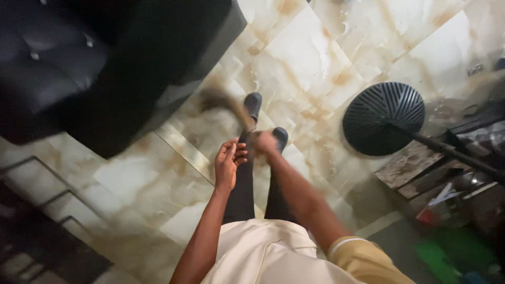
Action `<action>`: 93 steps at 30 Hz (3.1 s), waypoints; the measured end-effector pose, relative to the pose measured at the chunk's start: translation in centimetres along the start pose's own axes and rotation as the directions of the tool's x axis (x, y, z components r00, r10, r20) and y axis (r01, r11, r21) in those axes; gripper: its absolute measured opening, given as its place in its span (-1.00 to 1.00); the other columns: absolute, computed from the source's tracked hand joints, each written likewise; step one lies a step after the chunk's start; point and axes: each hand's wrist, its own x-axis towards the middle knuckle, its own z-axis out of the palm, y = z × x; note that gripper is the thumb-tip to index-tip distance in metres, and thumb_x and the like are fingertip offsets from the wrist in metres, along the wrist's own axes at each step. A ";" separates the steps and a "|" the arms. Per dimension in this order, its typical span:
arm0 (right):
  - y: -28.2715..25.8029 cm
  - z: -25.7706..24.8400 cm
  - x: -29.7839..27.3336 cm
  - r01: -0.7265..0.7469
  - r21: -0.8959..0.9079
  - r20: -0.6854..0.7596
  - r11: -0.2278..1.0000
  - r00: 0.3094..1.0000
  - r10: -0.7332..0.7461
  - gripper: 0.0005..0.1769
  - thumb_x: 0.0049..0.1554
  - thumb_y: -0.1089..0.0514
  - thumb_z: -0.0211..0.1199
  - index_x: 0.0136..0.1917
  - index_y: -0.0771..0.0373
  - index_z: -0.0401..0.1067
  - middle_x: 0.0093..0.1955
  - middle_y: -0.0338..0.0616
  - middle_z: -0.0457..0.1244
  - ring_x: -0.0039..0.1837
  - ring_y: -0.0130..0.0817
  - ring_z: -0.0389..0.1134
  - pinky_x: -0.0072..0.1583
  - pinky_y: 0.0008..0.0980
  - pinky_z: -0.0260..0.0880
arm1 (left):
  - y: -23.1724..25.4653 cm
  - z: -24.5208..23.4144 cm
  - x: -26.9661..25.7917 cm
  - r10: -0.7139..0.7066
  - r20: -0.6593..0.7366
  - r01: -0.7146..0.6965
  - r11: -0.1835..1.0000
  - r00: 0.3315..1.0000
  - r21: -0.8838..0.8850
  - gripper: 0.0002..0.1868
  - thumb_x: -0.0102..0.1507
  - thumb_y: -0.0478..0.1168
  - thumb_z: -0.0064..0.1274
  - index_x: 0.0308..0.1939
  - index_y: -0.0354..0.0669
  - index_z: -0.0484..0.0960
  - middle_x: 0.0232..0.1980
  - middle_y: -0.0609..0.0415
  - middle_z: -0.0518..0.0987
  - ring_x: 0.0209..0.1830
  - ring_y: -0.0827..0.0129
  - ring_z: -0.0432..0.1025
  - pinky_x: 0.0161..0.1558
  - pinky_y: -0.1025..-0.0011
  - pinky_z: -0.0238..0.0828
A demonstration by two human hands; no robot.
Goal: The person sweeps the floor with a handheld broom, moving chairs out of the way to reach under a table and then sweeping dirt into a pile.
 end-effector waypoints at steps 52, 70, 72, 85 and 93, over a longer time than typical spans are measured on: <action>-17.8 0.5 0.3 -0.078 0.591 0.119 -0.803 0.993 -0.008 -0.65 0.18 -0.08 0.24 0.04 0.24 0.48 -0.11 -0.05 0.42 -0.13 -0.15 0.49 -0.04 -0.05 0.59 | 19.1 -0.1 16.0 -0.417 0.388 0.094 0.771 0.822 0.630 -0.71 0.44 -0.16 -0.06 0.21 -0.14 0.50 0.01 0.04 0.65 -0.16 0.40 0.53 -0.14 0.42 0.48; -19.7 2.7 -4.1 0.280 0.346 0.310 -0.896 0.867 0.390 -0.62 0.10 -0.06 0.23 0.09 0.21 0.45 -0.08 -0.09 0.40 -0.08 -0.17 0.47 -0.03 -0.10 0.55 | 18.8 9.2 21.8 -0.547 0.414 0.086 0.671 0.727 0.736 -0.71 0.43 -0.15 -0.02 0.21 -0.12 0.53 0.01 0.06 0.65 -0.12 0.43 0.53 -0.13 0.43 0.49; -17.5 1.6 -2.2 0.056 0.357 0.274 -0.933 0.948 0.162 -0.58 0.10 -0.13 0.23 0.06 0.22 0.46 -0.12 -0.05 0.40 -0.12 -0.14 0.46 -0.06 -0.07 0.56 | 19.3 8.6 21.6 -0.574 0.394 0.080 0.631 0.717 0.772 -0.69 0.42 -0.15 -0.02 0.22 -0.10 0.53 0.03 0.09 0.65 -0.09 0.44 0.54 -0.13 0.44 0.49; -18.2 2.1 -8.3 0.320 0.932 -0.065 -0.171 0.611 0.789 -0.17 0.02 -0.01 0.46 0.48 0.24 0.25 0.22 -0.02 0.36 0.18 -0.20 0.41 0.14 -0.24 0.43 | 19.3 11.8 23.4 -0.607 0.427 0.031 0.598 0.670 0.801 -0.68 0.42 -0.15 0.00 0.23 -0.13 0.53 0.03 0.04 0.65 -0.12 0.43 0.52 -0.16 0.42 0.45; -14.5 5.1 -9.5 0.453 0.229 0.503 -0.862 0.703 0.503 -0.58 0.09 -0.04 0.40 0.10 0.27 0.48 -0.04 -0.09 0.39 -0.10 -0.21 0.46 -0.05 -0.17 0.53 | 16.5 12.4 20.7 -0.665 0.429 0.060 0.579 0.612 0.813 -0.69 0.43 -0.17 0.00 0.22 -0.17 0.53 0.01 0.00 0.63 -0.17 0.40 0.50 -0.18 0.43 0.46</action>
